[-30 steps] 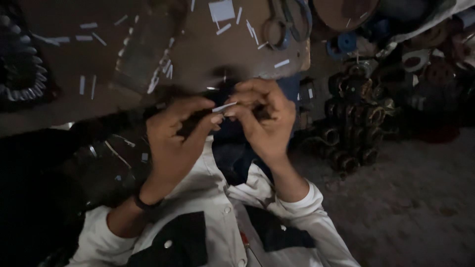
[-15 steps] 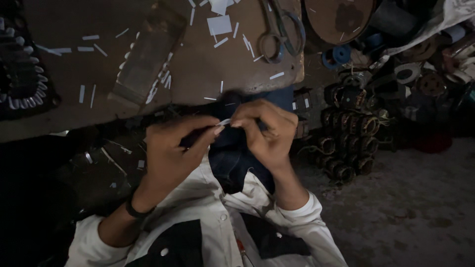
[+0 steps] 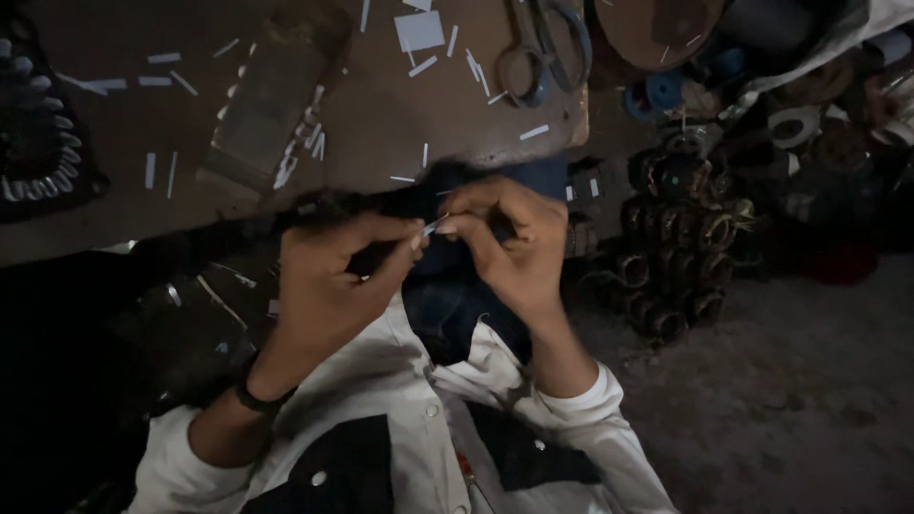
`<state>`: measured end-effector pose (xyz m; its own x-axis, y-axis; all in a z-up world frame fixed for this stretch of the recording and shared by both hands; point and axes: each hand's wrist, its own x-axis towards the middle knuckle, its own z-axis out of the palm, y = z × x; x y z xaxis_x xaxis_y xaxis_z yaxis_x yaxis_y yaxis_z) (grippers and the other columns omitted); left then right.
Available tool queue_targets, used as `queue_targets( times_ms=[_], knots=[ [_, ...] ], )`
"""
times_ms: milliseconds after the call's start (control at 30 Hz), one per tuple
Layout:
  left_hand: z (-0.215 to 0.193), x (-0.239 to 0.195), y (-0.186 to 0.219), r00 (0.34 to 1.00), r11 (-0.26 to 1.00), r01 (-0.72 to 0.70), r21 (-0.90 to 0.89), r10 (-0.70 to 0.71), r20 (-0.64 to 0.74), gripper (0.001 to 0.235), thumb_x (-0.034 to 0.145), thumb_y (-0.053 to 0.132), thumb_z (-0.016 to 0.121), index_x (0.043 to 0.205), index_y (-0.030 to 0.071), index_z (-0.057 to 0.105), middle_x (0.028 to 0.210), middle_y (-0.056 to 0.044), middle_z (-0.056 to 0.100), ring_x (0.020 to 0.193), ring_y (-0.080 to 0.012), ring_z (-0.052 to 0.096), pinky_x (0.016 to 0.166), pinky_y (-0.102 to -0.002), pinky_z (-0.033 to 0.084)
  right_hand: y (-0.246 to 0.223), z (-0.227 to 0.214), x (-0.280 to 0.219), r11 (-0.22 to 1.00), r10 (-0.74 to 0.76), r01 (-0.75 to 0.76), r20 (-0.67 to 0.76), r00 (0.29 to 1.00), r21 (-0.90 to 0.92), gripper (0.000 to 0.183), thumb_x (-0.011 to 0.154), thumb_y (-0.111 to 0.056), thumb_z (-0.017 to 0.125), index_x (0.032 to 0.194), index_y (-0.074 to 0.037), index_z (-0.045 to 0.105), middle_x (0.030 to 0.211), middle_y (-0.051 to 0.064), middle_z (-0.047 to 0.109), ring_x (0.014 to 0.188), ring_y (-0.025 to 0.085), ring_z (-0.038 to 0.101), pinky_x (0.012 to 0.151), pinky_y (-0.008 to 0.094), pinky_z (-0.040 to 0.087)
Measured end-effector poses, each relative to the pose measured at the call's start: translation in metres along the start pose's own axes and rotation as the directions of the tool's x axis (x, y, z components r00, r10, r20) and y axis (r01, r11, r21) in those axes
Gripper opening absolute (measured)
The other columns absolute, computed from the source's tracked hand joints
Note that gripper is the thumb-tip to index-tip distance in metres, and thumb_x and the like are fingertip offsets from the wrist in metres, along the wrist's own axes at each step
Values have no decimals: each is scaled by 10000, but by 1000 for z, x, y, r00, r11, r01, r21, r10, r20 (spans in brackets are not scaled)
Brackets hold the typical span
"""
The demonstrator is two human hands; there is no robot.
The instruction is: The person picks up small white paper strips and inserts them into the slots of an electric motor stator by hand.
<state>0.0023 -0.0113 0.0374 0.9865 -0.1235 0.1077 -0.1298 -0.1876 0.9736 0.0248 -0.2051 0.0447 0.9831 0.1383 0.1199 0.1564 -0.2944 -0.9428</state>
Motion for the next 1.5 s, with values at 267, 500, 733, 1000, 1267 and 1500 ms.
queue_targets(
  times_ms=[267, 500, 733, 1000, 1267, 1500],
  knots=[
    [5, -5, -5, 989, 973, 138, -183, -125, 78, 109, 935, -9, 738, 1043, -5, 759, 915, -71, 787, 804, -101, 772, 694, -214, 615, 4, 1, -6, 979, -167, 169, 34, 985, -110, 149, 793, 172, 586, 849, 44, 639, 807, 123, 704, 694, 163, 689, 601, 234, 521],
    [3, 1, -5, 965, 946, 243, -214, -213, 153, 25, 919, -5, 740, 936, -2, 758, 781, -56, 763, 620, -55, 704, 510, -194, 537, -4, -3, -9, 995, -2, 11, 86, 996, -99, 64, 892, 108, 648, 877, 46, 648, 710, 104, 643, 579, 163, 625, 555, 279, 462],
    [-3, -3, -10, 959, 903, 283, -323, -253, 132, 43, 936, -7, 733, 974, -27, 739, 830, -64, 753, 671, -51, 680, 556, -188, 533, -8, -4, -8, 964, -160, 177, 97, 982, -197, 114, 892, 1, 728, 990, 58, 707, 903, 153, 713, 732, 235, 707, 642, 310, 531],
    [4, 1, 6, 941, 880, 338, -333, -305, 149, 79, 955, 28, 728, 1022, -13, 738, 852, -76, 750, 618, -36, 664, 503, -181, 507, 12, -2, -12, 942, -320, 317, -11, 947, -112, 205, 907, 130, 651, 1049, 29, 758, 1048, 164, 744, 843, 191, 779, 714, 238, 645],
    [-66, 34, 37, 877, 720, -390, 573, 481, -8, 100, 1038, 51, 692, 966, -17, 708, 1090, -126, 674, 621, -127, 633, 548, -248, 461, 25, -5, 5, 981, -192, 188, -123, 974, -48, 134, 890, 45, 804, 1019, 12, 785, 1010, 131, 767, 820, 168, 744, 662, 234, 591],
    [-88, 77, 44, 929, 715, -365, 596, 318, 188, 140, 1172, 54, 603, 1090, -8, 698, 881, -134, 649, 678, -224, 583, 645, -333, 402, 10, 33, 25, 942, -320, 324, 54, 946, -87, 137, 918, -21, 844, 1045, -21, 793, 1024, 85, 758, 810, 166, 746, 719, 248, 593]
  ],
)
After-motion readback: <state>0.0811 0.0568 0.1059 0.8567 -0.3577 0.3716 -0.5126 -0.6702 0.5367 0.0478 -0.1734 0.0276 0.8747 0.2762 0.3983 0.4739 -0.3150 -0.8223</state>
